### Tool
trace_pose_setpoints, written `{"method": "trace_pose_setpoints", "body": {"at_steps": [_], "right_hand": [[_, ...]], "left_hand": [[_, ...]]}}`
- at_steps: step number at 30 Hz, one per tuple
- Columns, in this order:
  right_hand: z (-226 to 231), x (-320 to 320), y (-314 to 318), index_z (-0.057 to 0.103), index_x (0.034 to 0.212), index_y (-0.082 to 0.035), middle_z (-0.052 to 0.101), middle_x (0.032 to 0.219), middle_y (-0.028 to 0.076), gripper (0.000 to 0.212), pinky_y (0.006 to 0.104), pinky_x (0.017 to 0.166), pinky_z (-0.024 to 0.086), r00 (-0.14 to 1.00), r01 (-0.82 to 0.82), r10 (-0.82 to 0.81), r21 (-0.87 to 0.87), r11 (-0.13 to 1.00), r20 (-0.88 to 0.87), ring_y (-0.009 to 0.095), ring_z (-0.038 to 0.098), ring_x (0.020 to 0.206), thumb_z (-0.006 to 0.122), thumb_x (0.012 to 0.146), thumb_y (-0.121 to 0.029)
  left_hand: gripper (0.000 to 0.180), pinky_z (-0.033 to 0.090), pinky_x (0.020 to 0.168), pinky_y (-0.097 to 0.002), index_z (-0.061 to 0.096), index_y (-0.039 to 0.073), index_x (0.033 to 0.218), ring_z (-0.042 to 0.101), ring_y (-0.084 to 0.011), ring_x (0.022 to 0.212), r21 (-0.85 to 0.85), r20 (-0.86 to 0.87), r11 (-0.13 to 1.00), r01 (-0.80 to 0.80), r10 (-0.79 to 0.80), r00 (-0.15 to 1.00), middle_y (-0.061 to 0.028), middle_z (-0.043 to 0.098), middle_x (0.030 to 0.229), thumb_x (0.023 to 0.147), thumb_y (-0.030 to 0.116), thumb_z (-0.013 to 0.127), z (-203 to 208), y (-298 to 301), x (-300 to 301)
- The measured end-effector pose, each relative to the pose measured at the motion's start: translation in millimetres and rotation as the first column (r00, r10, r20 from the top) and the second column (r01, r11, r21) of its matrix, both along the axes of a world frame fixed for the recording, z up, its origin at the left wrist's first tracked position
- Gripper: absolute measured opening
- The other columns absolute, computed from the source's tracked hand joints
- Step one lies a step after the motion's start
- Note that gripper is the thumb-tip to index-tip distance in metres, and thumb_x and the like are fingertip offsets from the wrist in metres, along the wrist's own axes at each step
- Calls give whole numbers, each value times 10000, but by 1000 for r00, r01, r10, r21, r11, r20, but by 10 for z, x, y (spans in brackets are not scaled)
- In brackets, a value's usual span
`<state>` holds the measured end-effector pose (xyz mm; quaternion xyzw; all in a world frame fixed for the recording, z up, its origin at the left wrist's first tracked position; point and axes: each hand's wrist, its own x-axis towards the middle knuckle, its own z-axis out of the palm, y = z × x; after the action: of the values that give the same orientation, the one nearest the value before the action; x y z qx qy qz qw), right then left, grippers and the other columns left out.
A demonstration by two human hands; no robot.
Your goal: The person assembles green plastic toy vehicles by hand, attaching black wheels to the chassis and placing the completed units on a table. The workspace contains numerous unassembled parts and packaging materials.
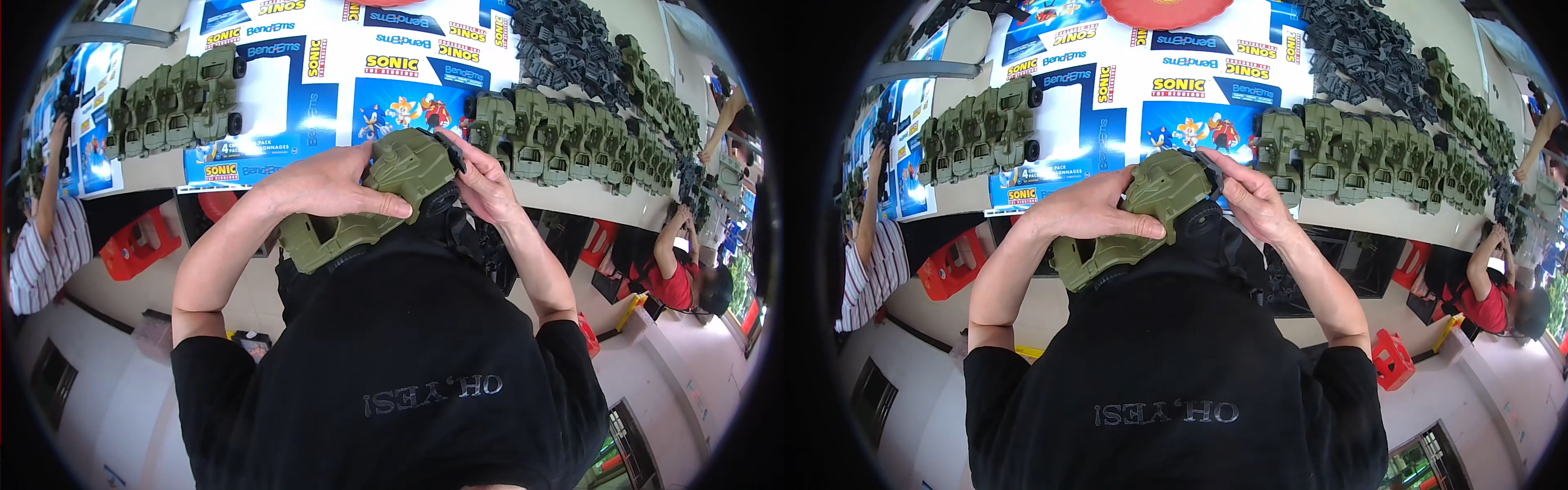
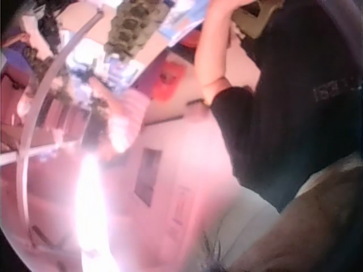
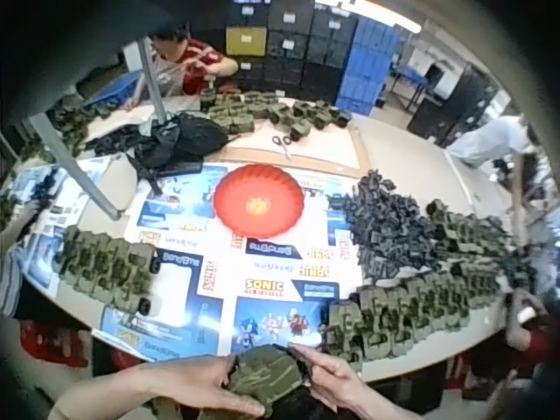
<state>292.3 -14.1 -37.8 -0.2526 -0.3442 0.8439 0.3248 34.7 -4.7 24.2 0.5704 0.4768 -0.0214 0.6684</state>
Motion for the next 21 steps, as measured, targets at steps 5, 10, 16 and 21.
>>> {"method": "trace_pose_setpoints", "body": {"at_steps": [5, 10, 16, 21], "right_hand": [[19, -24, 10, 306, 1390, 47, 369, 1411, 132, 553, 326, 1080, 249, 1000, 19, -20, -60, 998, -11, 178, 316, 1313, 489, 958, -244], [6, -25, -4, 323, 1387, 38, 404, 1390, 126, 556, 324, 1078, 249, 999, 38, -37, -68, 997, 15, 169, 322, 1309, 499, 952, -261], [6, 49, 65, 363, 1371, 30, 424, 1380, 103, 534, 315, 1067, 269, 993, 0, -13, 105, 994, 115, 164, 366, 1279, 511, 948, -260], [225, 113, 204, 375, 1372, 14, 464, 1331, 89, 540, 280, 979, 341, 934, -188, 136, 130, 973, 331, 128, 426, 1186, 535, 937, -264]], "left_hand": [[972, 469, 862, -348, 440, -92, 1220, 617, -311, 983, -10, -23, 1000, 17, -18, 1000, -227, 623, 1040, 636, 631, 727, 30, 38, 11], [947, 473, 850, -351, 449, -93, 1206, 622, -312, 968, -9, -6, 1000, 0, 0, 1000, -222, 629, 1021, 643, 612, 733, 70, 50, 21], [923, 471, 850, -354, 445, -64, 1232, 621, -312, 970, -20, 6, 999, 31, -31, 1000, -217, 630, 1033, 653, 594, 734, 82, 75, 12], [918, 472, 848, -353, 443, -54, 1241, 622, -311, 962, -37, 27, 999, 33, -32, 999, -216, 629, 1031, 657, 594, 730, 67, 79, 9]]}}
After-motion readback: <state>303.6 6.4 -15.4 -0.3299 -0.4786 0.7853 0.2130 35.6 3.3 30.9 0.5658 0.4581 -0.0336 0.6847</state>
